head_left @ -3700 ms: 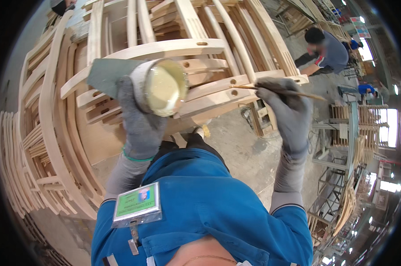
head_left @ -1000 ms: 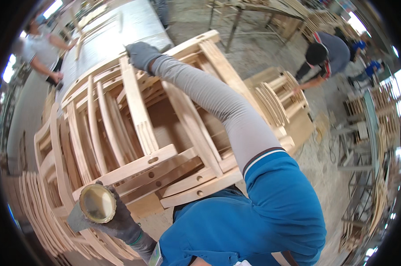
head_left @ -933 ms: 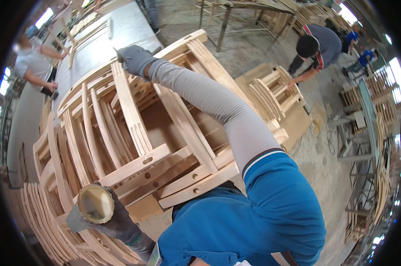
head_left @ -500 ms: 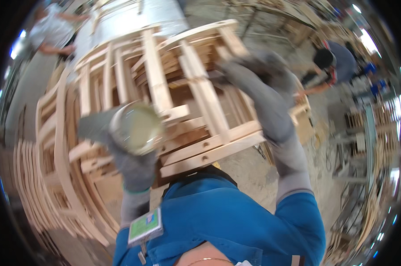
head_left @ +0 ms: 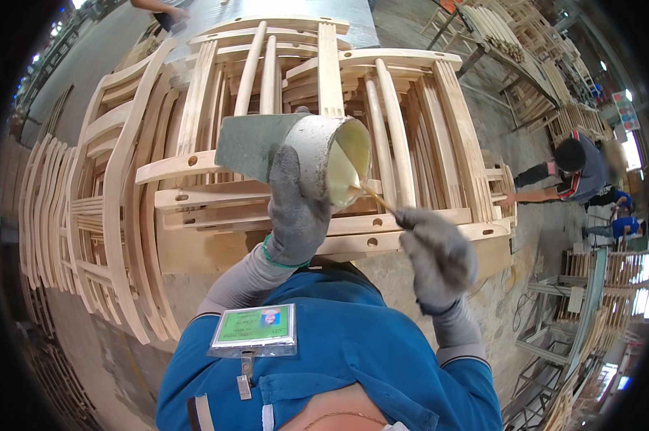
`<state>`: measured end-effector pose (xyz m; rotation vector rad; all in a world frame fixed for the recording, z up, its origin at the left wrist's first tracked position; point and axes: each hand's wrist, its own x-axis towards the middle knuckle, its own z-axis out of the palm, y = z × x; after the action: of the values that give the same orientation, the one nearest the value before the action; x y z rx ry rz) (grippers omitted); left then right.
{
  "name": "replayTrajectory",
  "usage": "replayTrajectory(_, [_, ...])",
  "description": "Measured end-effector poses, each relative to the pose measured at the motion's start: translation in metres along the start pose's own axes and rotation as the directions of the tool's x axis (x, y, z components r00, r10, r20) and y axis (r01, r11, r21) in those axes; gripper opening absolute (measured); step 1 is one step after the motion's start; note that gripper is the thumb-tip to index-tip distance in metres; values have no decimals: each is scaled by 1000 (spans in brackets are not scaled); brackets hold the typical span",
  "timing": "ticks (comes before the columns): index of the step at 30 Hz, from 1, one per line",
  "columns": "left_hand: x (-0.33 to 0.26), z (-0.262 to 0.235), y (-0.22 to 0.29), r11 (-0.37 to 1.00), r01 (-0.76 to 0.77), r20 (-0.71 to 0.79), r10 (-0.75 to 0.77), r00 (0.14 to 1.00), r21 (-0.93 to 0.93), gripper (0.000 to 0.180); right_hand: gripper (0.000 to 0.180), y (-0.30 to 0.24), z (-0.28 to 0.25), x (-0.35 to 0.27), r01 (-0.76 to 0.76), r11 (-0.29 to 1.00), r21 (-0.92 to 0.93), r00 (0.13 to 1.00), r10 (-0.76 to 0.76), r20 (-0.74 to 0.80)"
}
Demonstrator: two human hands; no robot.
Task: The person applies a light-colored finish to wooden chair frames using a brush and a small container. They repeatedly dip the brush, coat the chair surfaces, and reposition the chairs to reach different areas.
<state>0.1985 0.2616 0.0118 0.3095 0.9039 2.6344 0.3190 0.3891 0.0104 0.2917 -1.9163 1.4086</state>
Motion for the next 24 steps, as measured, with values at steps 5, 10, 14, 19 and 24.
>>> replayTrajectory(5, [6, -10, 8, 999, 15, -19, -16, 1000, -29, 58, 25, -22, -7, -7, 3, 992, 126, 993, -18, 121])
replayTrajectory(10, [2, -2, 12, 951, 177, 18, -179, 984, -252, 60, 22, -18, 9, -10, -162, 933, 323, 949, 237, -209])
replayTrajectory(14, [5, -5, 10, 952, 180, 26, -180, 983, -246, 58, 19, -21, 11, -14, -163, 921, 354, 917, 274, -289])
replayTrajectory(19, [2, -3, 5, 956, 169, 86, -152, 985, -242, 54, 23, -10, 8, -21, -164, 914, 370, 936, 263, -235])
replayTrajectory(24, [3, -34, -38, 938, -146, 121, 114, 986, 313, 51, 14, -13, 7, -18, -91, 963, 253, 954, 157, -257])
